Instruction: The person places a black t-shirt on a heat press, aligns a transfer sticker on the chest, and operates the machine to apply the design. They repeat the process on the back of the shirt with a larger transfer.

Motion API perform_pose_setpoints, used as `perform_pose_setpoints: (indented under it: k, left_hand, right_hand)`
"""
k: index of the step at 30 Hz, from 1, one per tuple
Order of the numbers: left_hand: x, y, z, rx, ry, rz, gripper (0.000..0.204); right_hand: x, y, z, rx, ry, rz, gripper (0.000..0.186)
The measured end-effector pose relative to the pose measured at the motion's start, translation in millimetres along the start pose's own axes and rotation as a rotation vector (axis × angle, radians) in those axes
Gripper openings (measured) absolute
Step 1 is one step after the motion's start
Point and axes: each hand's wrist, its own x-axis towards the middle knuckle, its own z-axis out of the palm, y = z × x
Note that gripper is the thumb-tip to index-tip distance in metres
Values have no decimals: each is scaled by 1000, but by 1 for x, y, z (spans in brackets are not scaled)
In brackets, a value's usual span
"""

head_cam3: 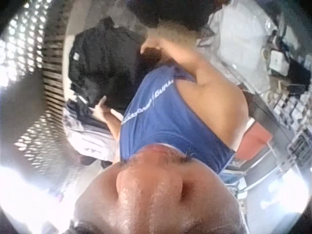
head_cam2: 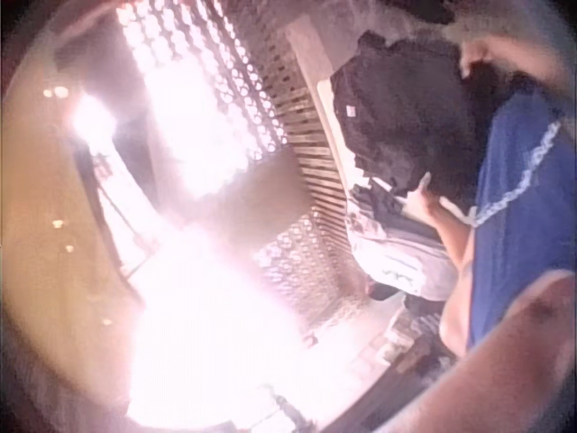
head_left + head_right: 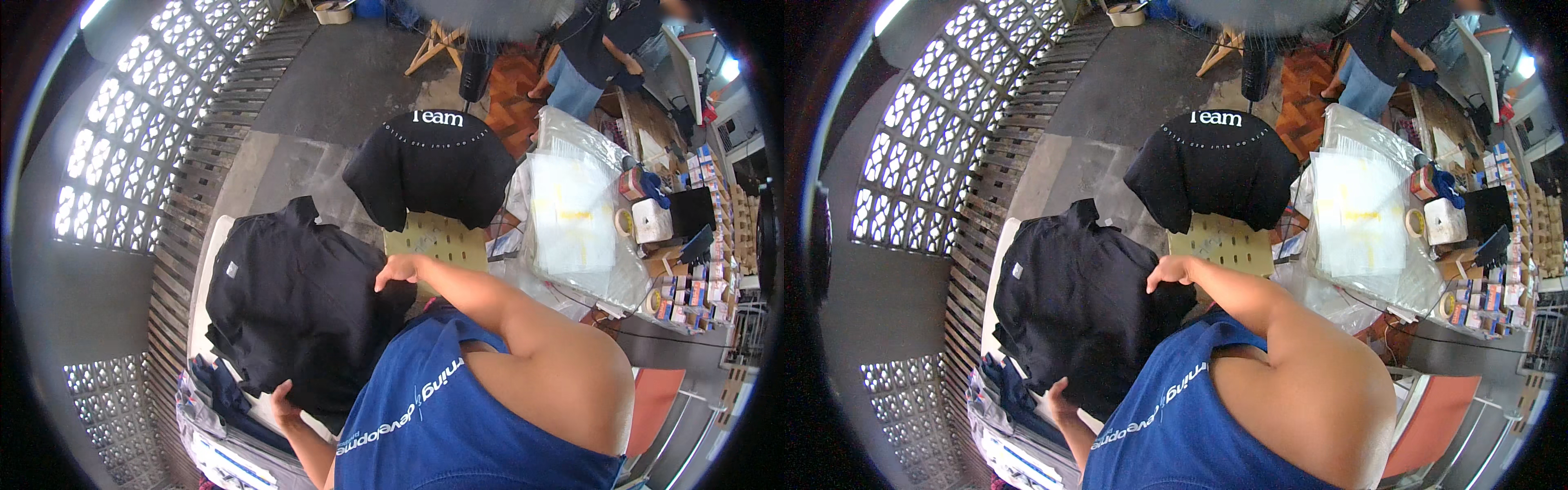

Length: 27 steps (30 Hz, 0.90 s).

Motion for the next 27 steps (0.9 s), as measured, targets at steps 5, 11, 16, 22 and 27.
perform_pose_setpoints:
  k: [5, 11, 16, 22, 27]
  left_hand:
    - [-29, 104, 77, -11, 73, 497, 69]
    - [25, 253, 249, 50, 33, 592, 54]
    - [107, 335, 336, 144, -104, 626, 49]
    - [137, 302, 354, -82, -376, 615, 60]
    - [211, 211, 404, -44, -558, 338, 62]
  right_hand:
    - [-14, -55, -66, 349, -16, -277, 34]
    - [17, -183, -131, 730, -37, -538, 19]
    - [0, -240, -182, 866, 14, -728, 19]
    - [-99, -166, -252, 816, 91, -1095, 32]
    - [-135, -91, -283, 440, 697, -1129, 44]
